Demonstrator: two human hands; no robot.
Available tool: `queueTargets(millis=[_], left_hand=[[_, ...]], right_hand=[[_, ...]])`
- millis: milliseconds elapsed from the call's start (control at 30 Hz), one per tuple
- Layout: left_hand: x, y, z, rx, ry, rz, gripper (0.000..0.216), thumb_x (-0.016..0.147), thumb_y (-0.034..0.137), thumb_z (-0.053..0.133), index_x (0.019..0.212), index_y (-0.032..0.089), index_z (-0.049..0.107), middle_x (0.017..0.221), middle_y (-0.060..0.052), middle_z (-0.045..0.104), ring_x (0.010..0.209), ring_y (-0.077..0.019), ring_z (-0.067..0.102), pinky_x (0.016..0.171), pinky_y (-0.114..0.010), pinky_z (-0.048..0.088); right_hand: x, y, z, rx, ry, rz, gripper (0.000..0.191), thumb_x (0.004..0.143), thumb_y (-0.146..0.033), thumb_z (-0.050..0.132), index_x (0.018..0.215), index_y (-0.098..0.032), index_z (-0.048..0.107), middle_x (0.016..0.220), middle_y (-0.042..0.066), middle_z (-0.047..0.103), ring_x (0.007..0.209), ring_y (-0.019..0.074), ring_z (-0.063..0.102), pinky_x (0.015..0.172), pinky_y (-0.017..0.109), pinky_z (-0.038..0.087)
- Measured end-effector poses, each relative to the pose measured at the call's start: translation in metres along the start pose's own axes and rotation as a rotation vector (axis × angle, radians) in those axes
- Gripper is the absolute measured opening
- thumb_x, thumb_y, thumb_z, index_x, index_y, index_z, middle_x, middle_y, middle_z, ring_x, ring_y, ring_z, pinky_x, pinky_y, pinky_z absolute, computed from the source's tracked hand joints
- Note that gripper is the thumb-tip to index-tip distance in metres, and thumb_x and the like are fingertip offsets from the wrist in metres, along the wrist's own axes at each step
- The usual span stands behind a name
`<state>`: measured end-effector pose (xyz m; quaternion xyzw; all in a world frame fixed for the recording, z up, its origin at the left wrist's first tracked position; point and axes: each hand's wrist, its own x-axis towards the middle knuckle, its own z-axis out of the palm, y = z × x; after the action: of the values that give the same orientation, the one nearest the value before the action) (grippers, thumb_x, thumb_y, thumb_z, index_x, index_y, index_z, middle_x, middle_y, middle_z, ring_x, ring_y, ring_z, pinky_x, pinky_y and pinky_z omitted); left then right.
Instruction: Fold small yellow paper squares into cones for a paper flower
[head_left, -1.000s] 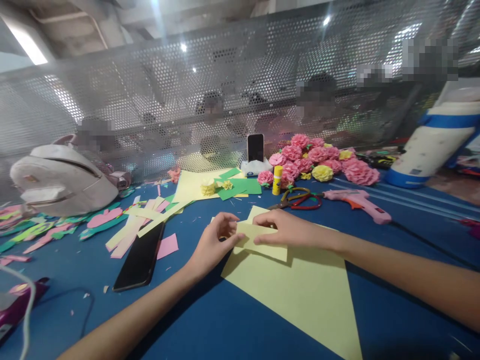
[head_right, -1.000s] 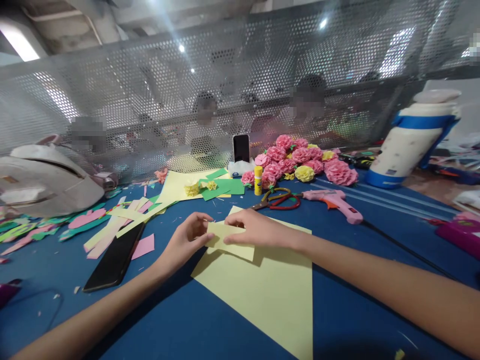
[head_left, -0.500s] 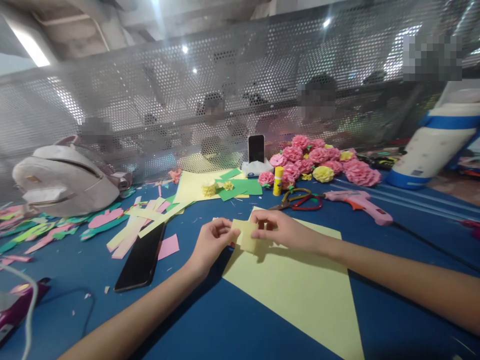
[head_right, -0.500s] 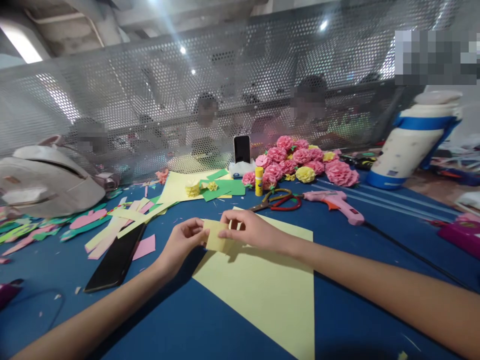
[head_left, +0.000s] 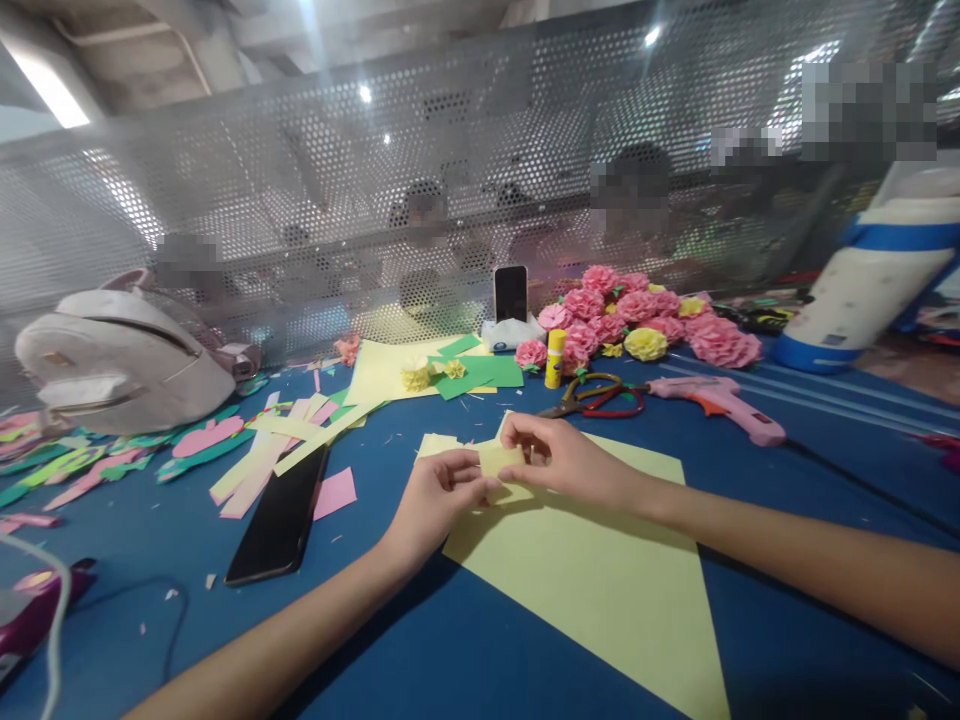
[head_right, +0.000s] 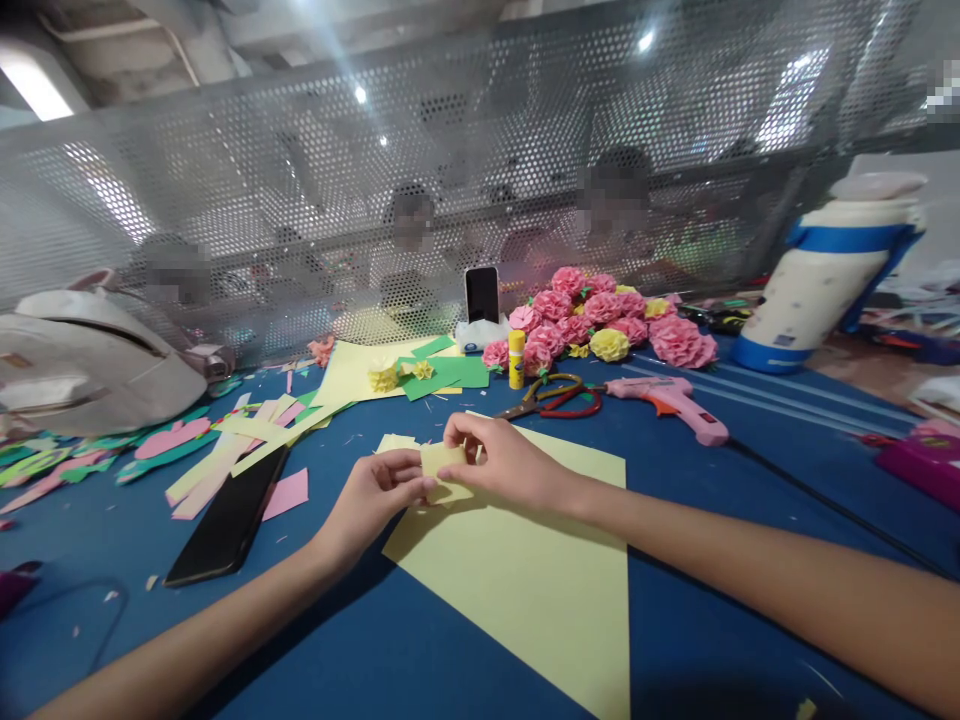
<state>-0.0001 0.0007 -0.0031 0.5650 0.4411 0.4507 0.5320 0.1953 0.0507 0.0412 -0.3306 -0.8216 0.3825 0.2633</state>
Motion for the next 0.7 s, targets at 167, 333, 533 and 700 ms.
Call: queueTargets(millis=[167,333,533,700], left_hand=[[-0.001,-0.003,0.0,0.054,0.024,0.005,0.024,0.096,0.035,0.064,0.089,0.012,0.064,0.08,0.001,0.065,0.068,-0.0118,0.064,0.067,-0.028,0.056],[-0.001,-0.009,-0.004,0.091,0.043,-0.002,0.021,0.096,0.034,0.064,0.096,0.013,0.065,0.088,-0.001,0.066,0.075,-0.0134,0.065,0.069,-0.029,0.057],[0.0,-0.011,-0.004,0.091,0.028,-0.009,0.022,0.097,0.034,0.063,0.098,0.013,0.065,0.089,-0.001,0.066,0.074,-0.0134,0.065,0.068,-0.029,0.057],[-0.002,-0.008,0.0,0.054,-0.008,-0.006,0.025,0.098,0.037,0.061,0.1,0.013,0.065,0.093,-0.002,0.067,0.079,-0.0151,0.067,0.073,-0.032,0.058]], right_hand=[[-0.003,0.001,0.004,0.084,0.001,0.022,0.026,0.081,-0.032,0.07,0.096,-0.022,0.051,0.075,-0.006,0.047,0.066,0.0124,0.042,0.06,0.024,0.034],[0.005,0.012,0.003,0.186,-0.059,0.068,0.032,0.081,-0.043,0.069,0.098,-0.019,0.057,0.082,0.0,0.058,0.075,0.0165,0.055,0.068,0.027,0.042],[0.007,0.016,0.003,0.231,-0.042,0.12,0.038,0.076,-0.05,0.075,0.087,-0.019,0.058,0.075,-0.001,0.058,0.071,0.0162,0.054,0.064,0.028,0.041],[0.004,0.014,0.004,0.266,-0.033,0.128,0.038,0.077,-0.051,0.074,0.084,-0.018,0.058,0.076,0.0,0.059,0.071,0.0159,0.055,0.065,0.028,0.041]])
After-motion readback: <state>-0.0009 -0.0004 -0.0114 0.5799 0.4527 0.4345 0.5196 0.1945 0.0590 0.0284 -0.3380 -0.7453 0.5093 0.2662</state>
